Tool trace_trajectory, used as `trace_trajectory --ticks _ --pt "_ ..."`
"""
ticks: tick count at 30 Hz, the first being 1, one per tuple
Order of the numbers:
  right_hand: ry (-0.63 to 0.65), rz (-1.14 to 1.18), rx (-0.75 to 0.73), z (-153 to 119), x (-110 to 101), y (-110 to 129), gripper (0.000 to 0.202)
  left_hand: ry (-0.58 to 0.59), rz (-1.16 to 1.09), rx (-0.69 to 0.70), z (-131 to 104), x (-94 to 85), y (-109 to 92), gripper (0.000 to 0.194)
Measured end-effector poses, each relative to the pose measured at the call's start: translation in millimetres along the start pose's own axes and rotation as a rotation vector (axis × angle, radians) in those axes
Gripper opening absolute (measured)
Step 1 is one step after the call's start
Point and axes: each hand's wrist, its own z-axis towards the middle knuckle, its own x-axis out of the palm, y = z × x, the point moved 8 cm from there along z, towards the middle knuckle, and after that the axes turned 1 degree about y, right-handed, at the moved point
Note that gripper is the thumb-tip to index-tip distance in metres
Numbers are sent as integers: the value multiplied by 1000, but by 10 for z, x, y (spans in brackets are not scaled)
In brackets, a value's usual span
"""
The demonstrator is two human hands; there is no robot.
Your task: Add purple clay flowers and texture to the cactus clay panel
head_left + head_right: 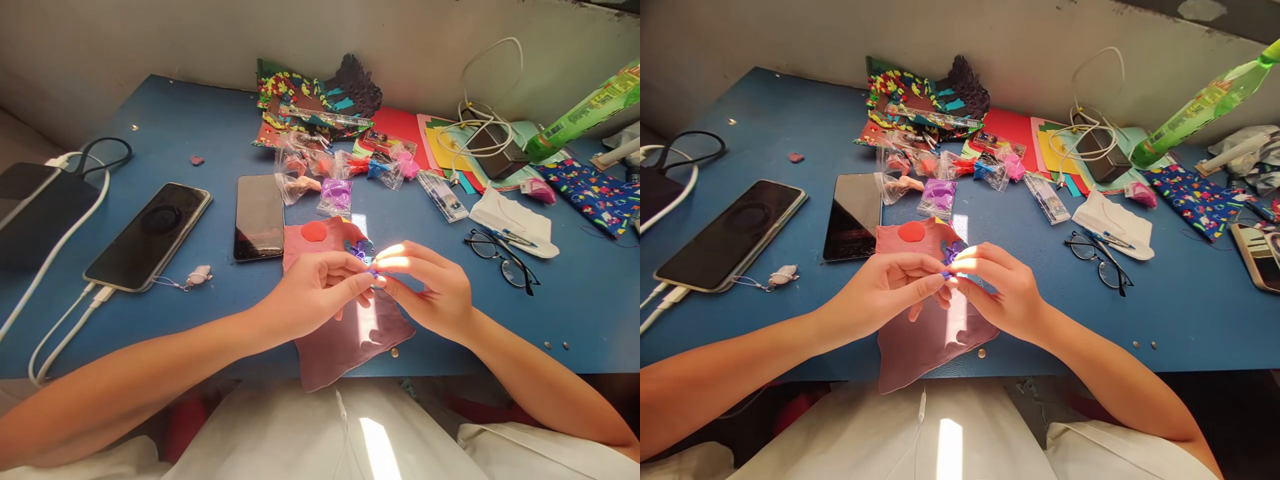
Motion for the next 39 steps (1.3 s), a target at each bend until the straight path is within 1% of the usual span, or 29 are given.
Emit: trace_trajectory --ticks 2,6,8,11,15,18,21,24,26,28,31,32,34,36,37,39 --pt "14 -2 2 -1 21 5 10 -19 29 14 2 -8 -4 20" --pt "56 22 3 10 63 5 8 -51 58 92 -7 -21 -71 18" --pt "47 5 22 20 46 -25 7 -70 63 104 -17 -36 -97 18" --pt "-10 -59 76 29 -27 -109 10 -109 47 105 -28 -80 -128 15" --pt "-133 -96 114 23 -148 -182 10 -124 3 79 -26 -112 -131 14" --pt "-167 -67 90 20 -177 -155 9 -154 -49 56 -23 -134 -121 14" --pt "-100 -28 0 21 -119 -54 9 -185 -55 38 -20 -146 -119 16" --pt "-22 -47 -73 8 -41 29 12 -162 -21 20 -9 -121 -119 17" --pt "-4 -82 -73 0 -12 35 13 -136 1 10 -3 -99 -112 20" --pt "-29 -114 -37 -4 -20 5 14 -115 10 23 0 -81 -114 23" --pt "-65 -138 0 -15 -35 -39 19 -80 19 34 -1 -45 -102 22" --pt "-57 -140 -18 -20 -24 -33 22 -60 28 32 -3 -25 -92 22" --pt "-22 -145 -97 -33 10 18 26 -13 52 32 -10 17 -75 23" --pt "-5 -146 -165 -48 24 74 25 27 78 32 -18 44 -57 24" --pt "-8 -148 -177 -50 20 92 23 35 85 32 -19 45 -50 25" --pt "-14 -158 -157 -42 5 103 18 17 86 34 -16 18 -43 25"
